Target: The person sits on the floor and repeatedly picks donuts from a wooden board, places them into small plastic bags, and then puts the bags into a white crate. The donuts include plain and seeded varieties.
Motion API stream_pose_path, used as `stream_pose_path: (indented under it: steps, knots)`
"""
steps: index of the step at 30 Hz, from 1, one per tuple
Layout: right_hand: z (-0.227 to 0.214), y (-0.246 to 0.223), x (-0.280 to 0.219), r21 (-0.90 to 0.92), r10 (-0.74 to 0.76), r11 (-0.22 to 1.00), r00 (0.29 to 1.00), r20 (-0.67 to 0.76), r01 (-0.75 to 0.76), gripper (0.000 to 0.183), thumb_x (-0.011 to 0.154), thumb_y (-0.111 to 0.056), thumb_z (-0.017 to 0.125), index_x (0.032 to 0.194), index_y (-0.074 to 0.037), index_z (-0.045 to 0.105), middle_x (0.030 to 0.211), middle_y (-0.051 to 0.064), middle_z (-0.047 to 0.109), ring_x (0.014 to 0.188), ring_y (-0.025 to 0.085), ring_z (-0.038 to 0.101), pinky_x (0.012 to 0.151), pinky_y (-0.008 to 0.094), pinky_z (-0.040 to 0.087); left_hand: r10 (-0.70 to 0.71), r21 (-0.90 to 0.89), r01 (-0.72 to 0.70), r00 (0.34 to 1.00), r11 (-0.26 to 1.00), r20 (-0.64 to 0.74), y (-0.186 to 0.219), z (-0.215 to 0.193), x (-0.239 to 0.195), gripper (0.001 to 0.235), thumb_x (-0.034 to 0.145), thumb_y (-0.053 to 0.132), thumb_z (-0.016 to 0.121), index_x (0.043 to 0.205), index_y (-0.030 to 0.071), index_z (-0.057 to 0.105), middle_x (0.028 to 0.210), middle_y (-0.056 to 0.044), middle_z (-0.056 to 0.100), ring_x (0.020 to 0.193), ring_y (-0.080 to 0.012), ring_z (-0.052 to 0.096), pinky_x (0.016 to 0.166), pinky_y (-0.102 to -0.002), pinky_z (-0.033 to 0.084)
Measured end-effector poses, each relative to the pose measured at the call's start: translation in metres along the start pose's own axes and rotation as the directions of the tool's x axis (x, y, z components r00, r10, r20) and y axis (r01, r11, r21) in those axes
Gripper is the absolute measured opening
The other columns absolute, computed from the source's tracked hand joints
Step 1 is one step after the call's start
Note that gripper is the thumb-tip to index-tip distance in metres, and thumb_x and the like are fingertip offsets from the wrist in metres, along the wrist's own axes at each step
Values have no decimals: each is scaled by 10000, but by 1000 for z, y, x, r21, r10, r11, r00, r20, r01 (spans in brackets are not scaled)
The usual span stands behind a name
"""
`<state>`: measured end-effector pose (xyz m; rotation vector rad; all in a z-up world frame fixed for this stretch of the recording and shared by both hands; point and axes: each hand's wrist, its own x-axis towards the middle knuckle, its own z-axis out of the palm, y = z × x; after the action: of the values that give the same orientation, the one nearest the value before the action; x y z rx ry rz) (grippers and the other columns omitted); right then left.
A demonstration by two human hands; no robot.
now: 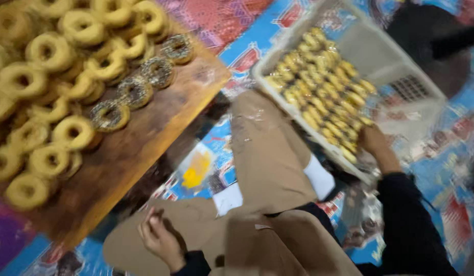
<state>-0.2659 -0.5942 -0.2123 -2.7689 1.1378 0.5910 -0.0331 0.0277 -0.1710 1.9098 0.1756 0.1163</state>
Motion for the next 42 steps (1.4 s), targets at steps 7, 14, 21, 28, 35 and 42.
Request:
stream_pose_path:
  steps: [7, 14, 21, 28, 35, 42]
  knots:
    - [-128, -201, -39, 232, -212, 943, 968, -136, 239, 357, 945, -357, 701, 1227, -139, 729, 1038, 163, 762, 960, 347, 729, 818, 451, 553, 288, 773, -107, 952, 625, -102, -27, -55, 14, 653, 980, 371, 654, 1483, -9, 485, 1551, -300, 410, 1444, -503, 352, 1207, -619, 251]
    - [12, -525, -22, 313, -909, 390, 417, -23, 866, 440, 819, -412, 788, 1034, -37, 709, 1004, 196, 723, 980, 367, 678, 864, 462, 542, 188, 813, -137, 982, 566, 35, -49, -21, -15, 685, 934, 504, 582, 1482, 98, 518, 1625, -177, 375, 1536, -456, 170, 1185, -715, 0]
    - [98, -558, 2, -66, -860, 510, 509, -28, 858, 365, 680, -393, 856, 786, -64, 740, 813, 194, 715, 796, 344, 694, 822, 488, 500, 133, 573, -252, 961, 780, 241, -26, 29, -22, 396, 954, 351, 650, 1286, 134, 639, 1444, -165, 553, 1442, -381, 421, 1244, -596, 206]
    - [56, -504, -39, -240, -971, 237, 225, -77, 941, 103, 782, -170, 677, 825, -111, 749, 830, 97, 712, 914, 264, 686, 963, 465, 419, -193, -94, 217, 956, 972, 219, -13, 87, 46, 361, 1005, 274, 608, 1262, 23, 645, 1240, -178, 683, 1192, -360, 634, 1047, -446, 470]
    - [-60, -449, -93, -211, -954, 258, 214, -210, 943, 614, 763, -261, 671, 1362, -155, 582, 1384, 113, 609, 1355, 337, 490, 1101, 635, 249, 505, 3, -518, 836, 855, 213, 57, 98, -14, 338, 1018, 313, 591, 1253, 110, 724, 1348, -143, 686, 1375, -359, 580, 1203, -573, 291]
    - [-122, -516, -136, 398, -959, -281, -271, -83, 873, 785, 860, -428, 783, 1453, 15, 521, 1449, 267, 561, 1339, 420, 493, 1092, 706, 210, -264, -995, -94, 961, -23, -85, 9, 43, 54, 393, 1071, 331, 628, 1360, 129, 454, 1363, -92, 496, 1267, -252, 476, 1061, -443, 420]
